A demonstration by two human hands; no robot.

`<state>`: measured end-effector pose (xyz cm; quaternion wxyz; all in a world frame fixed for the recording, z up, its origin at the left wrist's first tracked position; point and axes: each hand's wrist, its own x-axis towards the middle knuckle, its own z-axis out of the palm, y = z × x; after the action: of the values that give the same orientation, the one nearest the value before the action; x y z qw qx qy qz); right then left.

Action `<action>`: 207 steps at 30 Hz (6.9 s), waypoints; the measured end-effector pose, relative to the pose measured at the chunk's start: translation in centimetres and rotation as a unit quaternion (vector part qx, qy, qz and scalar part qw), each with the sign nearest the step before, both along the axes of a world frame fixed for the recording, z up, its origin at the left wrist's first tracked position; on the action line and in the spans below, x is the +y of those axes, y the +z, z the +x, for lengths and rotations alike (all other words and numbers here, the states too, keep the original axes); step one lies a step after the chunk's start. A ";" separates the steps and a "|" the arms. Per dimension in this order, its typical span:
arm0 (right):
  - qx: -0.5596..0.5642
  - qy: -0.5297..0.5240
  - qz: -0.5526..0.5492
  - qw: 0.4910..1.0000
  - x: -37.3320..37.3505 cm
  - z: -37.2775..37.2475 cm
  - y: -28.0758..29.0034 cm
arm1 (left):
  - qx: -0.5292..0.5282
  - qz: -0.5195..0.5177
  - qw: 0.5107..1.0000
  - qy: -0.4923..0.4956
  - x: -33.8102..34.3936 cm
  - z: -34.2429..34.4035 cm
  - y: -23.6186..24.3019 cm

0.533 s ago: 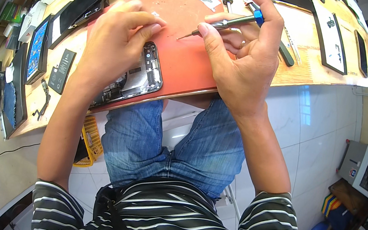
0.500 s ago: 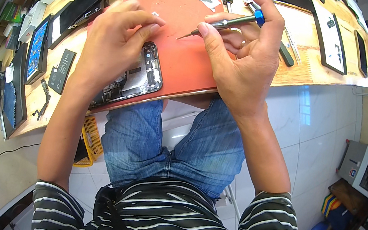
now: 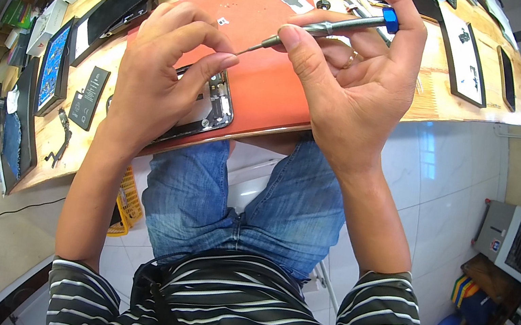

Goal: The person uses a screwdriver to remove screws from a disassembled smartphone, then places a battery into the chassis and snaps the back cover into place. The phone is handled throughout the process on a workbench.

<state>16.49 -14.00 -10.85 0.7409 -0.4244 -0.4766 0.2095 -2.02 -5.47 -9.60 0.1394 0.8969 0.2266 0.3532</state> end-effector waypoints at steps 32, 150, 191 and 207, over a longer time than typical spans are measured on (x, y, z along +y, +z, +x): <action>-0.234 0.151 -0.068 0.958 -0.6 -0.6 3.3 | 0.132 -0.029 0.990 0.047 -6.3 -5.3 -0.4; -0.154 -0.098 -0.163 0.969 -1.3 6.3 1.4 | 0.179 0.013 0.983 -0.035 -2.5 -3.2 2.0; -0.216 -0.084 -0.249 0.940 1.5 6.0 2.9 | -0.011 -0.134 0.988 0.080 -4.3 -4.3 1.0; -0.252 0.011 -0.142 0.957 -1.4 0.4 2.1 | -0.039 -0.176 0.981 0.066 -6.2 -3.9 -0.1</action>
<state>16.84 -15.41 -8.77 0.5267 -0.5585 -0.6180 0.1696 -5.90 -11.70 -9.69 0.2806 0.8269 0.3385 0.3507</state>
